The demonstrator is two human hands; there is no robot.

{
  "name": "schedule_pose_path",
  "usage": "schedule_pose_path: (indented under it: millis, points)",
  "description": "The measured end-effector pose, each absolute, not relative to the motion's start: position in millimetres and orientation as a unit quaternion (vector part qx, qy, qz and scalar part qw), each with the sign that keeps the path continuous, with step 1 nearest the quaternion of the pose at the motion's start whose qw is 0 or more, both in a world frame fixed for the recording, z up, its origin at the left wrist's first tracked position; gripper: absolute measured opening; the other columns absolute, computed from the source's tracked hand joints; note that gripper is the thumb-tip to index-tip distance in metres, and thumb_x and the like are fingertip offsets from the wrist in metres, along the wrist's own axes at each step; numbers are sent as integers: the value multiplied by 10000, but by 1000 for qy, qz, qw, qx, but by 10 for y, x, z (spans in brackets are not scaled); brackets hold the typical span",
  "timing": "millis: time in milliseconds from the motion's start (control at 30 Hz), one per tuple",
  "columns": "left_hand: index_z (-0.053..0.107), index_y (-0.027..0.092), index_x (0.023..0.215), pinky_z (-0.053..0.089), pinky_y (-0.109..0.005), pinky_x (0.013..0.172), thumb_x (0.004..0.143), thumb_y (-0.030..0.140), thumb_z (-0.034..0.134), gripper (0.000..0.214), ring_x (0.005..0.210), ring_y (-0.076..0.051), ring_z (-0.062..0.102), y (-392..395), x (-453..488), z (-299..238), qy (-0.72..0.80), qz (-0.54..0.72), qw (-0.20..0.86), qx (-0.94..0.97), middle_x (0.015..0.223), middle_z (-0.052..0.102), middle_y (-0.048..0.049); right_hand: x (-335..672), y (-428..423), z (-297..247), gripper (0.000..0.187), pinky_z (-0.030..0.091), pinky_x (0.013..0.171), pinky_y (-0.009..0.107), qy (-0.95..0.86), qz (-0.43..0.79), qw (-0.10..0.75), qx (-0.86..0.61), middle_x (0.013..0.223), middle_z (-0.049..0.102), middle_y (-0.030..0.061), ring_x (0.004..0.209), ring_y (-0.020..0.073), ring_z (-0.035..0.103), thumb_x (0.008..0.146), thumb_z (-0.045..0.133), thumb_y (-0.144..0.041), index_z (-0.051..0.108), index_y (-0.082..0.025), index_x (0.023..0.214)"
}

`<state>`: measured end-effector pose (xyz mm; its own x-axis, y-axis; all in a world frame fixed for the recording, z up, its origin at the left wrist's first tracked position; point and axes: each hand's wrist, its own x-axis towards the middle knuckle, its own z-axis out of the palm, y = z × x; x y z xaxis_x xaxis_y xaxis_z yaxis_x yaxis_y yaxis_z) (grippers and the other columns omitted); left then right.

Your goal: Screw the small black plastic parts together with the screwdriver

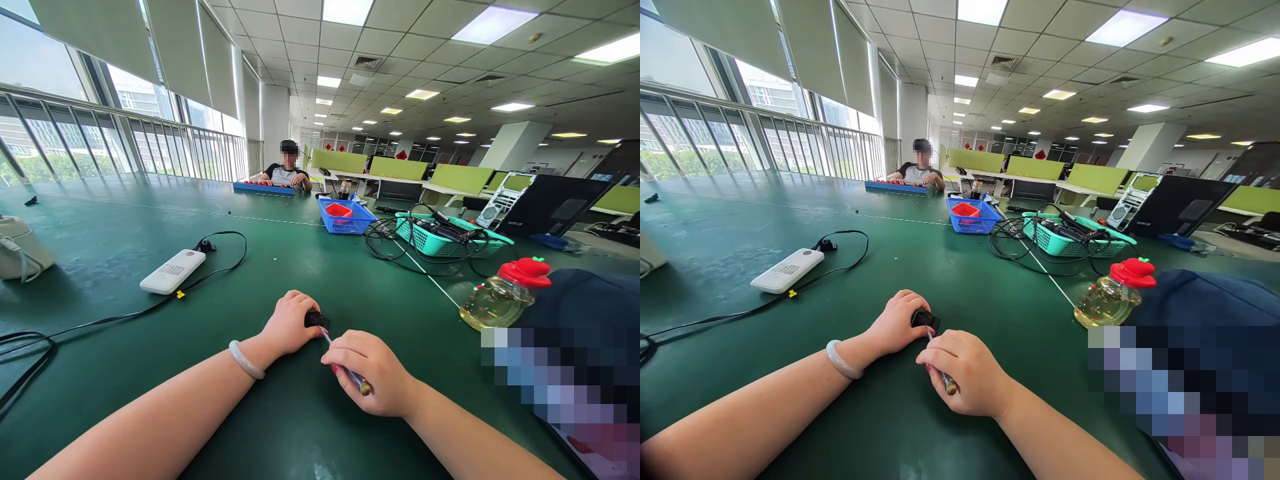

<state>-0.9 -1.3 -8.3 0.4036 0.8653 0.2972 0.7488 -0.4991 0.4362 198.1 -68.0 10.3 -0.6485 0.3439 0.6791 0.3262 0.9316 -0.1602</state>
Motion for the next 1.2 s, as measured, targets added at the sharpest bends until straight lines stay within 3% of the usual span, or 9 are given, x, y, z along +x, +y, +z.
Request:
schedule_pose_path:
  millis: [267,600,767,1200]
  points:
    - [642,218,884,399,-490,1029,657,403,843,355,1232,-320,475,-1,0,-116,498,255,102,823,1073,705,-53,1952,-712,96,256,514,685,315,-926,-3,337,-172,842,694,32,722,170,552,816,505,-62,615,-204,998]
    - [661,236,919,369,-512,1051,632,393,856,381,1263,-334,455,-6,0,-138,496,251,103,825,1103,702,-48,1948,-701,110,281,518,675,294,-892,92,389,-210,813,692,22,721,163,573,792,500,-41,618,-225,968]
    - [660,230,928,367,-517,1058,602,401,875,426,1264,-334,453,0,-4,-142,499,244,113,824,1130,694,-49,1949,-718,104,259,504,674,290,-889,77,387,-233,804,690,15,708,155,603,798,493,-53,624,-227,938]
    - [630,228,864,384,-518,1050,600,420,873,407,1266,-331,455,20,0,-151,488,253,129,825,1107,695,-56,1922,-710,-1,219,371,571,300,-953,-66,239,-172,752,646,20,608,151,467,739,523,-77,649,-185,882]
